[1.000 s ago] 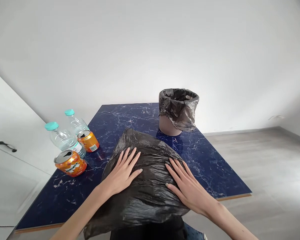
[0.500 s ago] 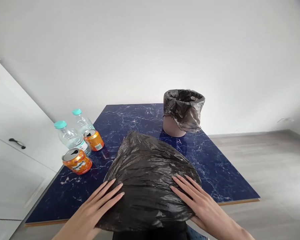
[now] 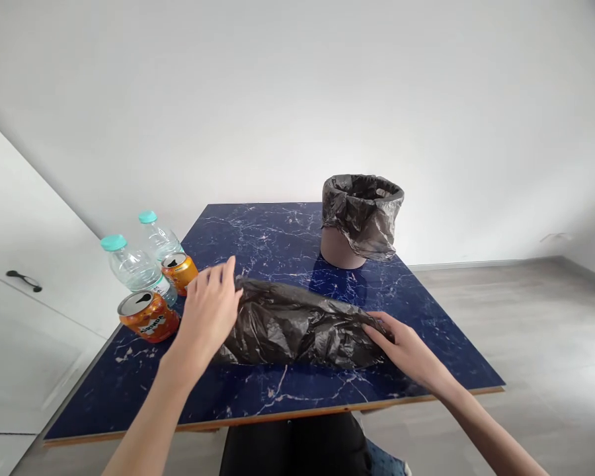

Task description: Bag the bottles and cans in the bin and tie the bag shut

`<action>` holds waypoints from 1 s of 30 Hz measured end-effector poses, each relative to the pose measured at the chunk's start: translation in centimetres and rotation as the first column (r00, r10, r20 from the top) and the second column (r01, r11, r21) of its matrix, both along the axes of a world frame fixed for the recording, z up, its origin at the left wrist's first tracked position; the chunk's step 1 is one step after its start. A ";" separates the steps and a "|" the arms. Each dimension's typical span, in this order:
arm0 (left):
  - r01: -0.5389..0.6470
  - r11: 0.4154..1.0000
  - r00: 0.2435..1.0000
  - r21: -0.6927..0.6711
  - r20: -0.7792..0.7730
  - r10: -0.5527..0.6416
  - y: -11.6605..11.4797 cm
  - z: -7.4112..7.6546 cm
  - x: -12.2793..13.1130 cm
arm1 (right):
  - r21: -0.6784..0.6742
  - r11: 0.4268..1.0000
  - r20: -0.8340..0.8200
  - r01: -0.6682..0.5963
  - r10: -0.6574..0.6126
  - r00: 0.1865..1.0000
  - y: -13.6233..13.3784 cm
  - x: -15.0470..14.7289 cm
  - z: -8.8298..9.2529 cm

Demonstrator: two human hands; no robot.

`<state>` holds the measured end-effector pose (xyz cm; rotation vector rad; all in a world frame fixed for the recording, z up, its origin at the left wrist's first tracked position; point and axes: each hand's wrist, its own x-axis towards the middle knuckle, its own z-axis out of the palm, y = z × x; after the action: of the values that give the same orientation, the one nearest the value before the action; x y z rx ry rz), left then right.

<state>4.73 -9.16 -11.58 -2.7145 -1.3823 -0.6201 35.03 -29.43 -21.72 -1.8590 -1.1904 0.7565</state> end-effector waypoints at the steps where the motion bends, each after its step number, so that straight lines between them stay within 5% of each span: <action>1: 0.083 0.995 0.996 0.059 0.026 -0.084 -0.5 -0.1 0.7 | 0.014 0.999 0.036 0.042 -0.042 0.998 0.1 -0.2 0.2; 4: 0.418 0.908 0.908 0.021 0.000 -0.418 -3.1 -1.5 2.4 | 0.192 0.974 0.258 0.120 -0.168 0.952 -0.4 -2.0 1.6; 6: 0.532 0.843 0.842 -0.083 -0.055 -0.537 -4.4 -3.2 3.4 | 0.321 0.947 0.425 0.026 -0.168 0.890 -0.6 -3.6 2.3; 10: 0.452 0.863 0.872 -0.225 -0.094 -0.481 -4.1 -7.5 3.9 | 0.212 0.945 0.662 -0.249 0.048 0.748 0.4 -5.5 0.7; 16: 0.312 0.921 0.919 -0.233 -0.170 -0.355 0.4 -12.0 -0.6 | -0.051 0.957 0.716 -0.286 0.234 0.657 3.4 -2.6 -4.5; 19: 0.317 0.935 0.920 -0.160 -0.187 -0.344 2.1 -12.4 -3.6 | -0.075 0.941 0.703 -0.330 0.285 0.651 3.7 -1.1 -4.7; 22: 0.310 0.949 0.935 -0.056 -0.164 -0.315 1.9 -11.4 -4.1 | -0.029 0.948 0.716 -0.318 0.242 0.655 3.6 -1.5 -3.5; 26: 0.384 0.922 0.923 0.049 -0.064 -0.381 -1.2 -9.6 0.9 | 0.068 0.952 0.763 -0.297 0.142 0.631 4.2 -4.3 -2.0; 30: 0.463 0.885 0.882 -0.048 -0.079 -0.465 -3.3 -10.6 6.6 | 0.020 0.923 0.802 -0.383 0.214 0.557 5.4 -6.8 -2.7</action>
<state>11.32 -12.50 -22.21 -3.0703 -0.7165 -0.4872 28.20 -23.99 -24.44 -1.8739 -2.1080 -0.1091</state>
